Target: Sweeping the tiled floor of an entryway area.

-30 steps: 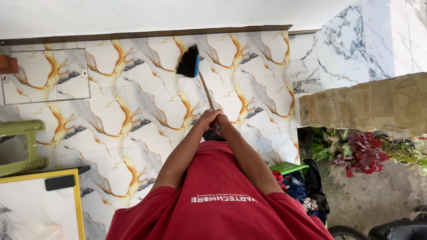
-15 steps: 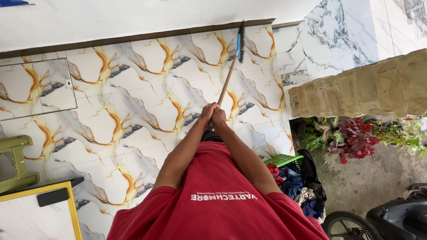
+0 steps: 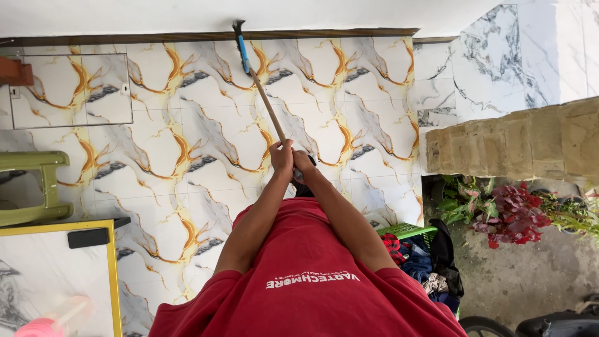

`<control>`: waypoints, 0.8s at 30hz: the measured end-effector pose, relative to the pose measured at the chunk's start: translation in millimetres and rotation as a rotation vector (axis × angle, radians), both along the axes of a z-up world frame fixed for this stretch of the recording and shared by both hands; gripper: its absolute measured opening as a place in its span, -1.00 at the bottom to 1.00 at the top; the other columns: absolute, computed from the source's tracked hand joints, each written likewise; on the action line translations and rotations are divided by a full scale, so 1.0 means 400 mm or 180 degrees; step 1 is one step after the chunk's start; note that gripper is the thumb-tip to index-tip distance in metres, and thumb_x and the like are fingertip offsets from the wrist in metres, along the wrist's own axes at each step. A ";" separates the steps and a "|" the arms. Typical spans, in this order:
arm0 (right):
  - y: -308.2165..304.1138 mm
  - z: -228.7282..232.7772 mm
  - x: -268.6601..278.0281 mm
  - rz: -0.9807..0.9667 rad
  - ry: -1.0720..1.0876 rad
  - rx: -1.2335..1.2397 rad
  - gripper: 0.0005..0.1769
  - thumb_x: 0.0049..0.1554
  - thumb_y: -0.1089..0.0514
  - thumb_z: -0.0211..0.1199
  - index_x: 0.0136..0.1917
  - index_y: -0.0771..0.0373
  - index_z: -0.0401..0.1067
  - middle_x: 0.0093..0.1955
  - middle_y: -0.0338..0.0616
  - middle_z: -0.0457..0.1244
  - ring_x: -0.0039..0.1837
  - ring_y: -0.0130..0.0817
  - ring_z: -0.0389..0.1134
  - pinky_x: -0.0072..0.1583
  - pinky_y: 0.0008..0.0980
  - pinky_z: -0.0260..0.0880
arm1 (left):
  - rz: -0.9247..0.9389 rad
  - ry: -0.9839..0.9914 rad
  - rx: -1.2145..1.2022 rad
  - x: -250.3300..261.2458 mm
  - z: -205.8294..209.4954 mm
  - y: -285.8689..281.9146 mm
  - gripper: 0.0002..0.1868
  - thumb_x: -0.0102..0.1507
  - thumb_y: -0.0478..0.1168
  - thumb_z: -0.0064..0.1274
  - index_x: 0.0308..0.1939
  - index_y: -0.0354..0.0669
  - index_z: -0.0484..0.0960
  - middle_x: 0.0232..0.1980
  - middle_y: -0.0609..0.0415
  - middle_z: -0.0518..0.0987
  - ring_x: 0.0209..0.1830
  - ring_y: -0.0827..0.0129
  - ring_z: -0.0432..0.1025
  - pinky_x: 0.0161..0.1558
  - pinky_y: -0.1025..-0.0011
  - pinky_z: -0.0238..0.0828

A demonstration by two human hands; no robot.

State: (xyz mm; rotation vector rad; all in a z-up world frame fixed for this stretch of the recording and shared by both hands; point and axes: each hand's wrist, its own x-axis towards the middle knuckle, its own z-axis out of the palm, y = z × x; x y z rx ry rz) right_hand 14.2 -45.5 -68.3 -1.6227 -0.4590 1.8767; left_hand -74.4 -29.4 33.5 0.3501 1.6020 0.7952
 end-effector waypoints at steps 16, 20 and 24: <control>0.303 0.076 0.019 0.0356 0.0511 -0.0584 -0.60 0.27 -0.07 -0.10 -0.35 0.11 0.20 -0.56 -0.31 0.04 -0.62 -0.44 0.01 -0.62 -0.39 -0.13 | -0.0074 0.0416 0.0175 0.008 -0.043 0.262 -0.21 0.05 -0.11 0.22 0.32 -0.33 0.36 -0.19 -0.09 0.61 -0.59 0.36 0.42 -0.55 0.40 0.40; 0.384 0.111 0.129 0.0091 0.0005 -0.0909 -0.60 0.26 -0.05 -0.02 -0.37 0.11 0.17 -0.53 -0.32 0.09 -0.56 -0.54 0.08 -0.57 -0.50 -0.09 | -0.0544 0.0085 0.0169 0.104 -0.105 0.363 -0.39 0.14 -0.13 0.19 0.21 -0.34 0.44 -0.40 -0.01 0.59 -0.66 0.40 0.39 -0.62 0.42 0.35; 0.428 0.092 0.294 -0.0679 0.0168 -0.0896 -0.62 0.24 -0.03 0.06 -0.37 0.11 0.21 -0.50 -0.33 0.13 -0.53 -0.60 0.11 -0.57 -0.55 -0.12 | -0.1294 -0.0562 -0.0099 0.256 -0.194 0.461 -0.65 0.19 -0.16 0.22 -0.18 -0.41 0.50 -0.49 0.06 0.48 -0.67 0.43 0.34 -0.63 0.46 0.36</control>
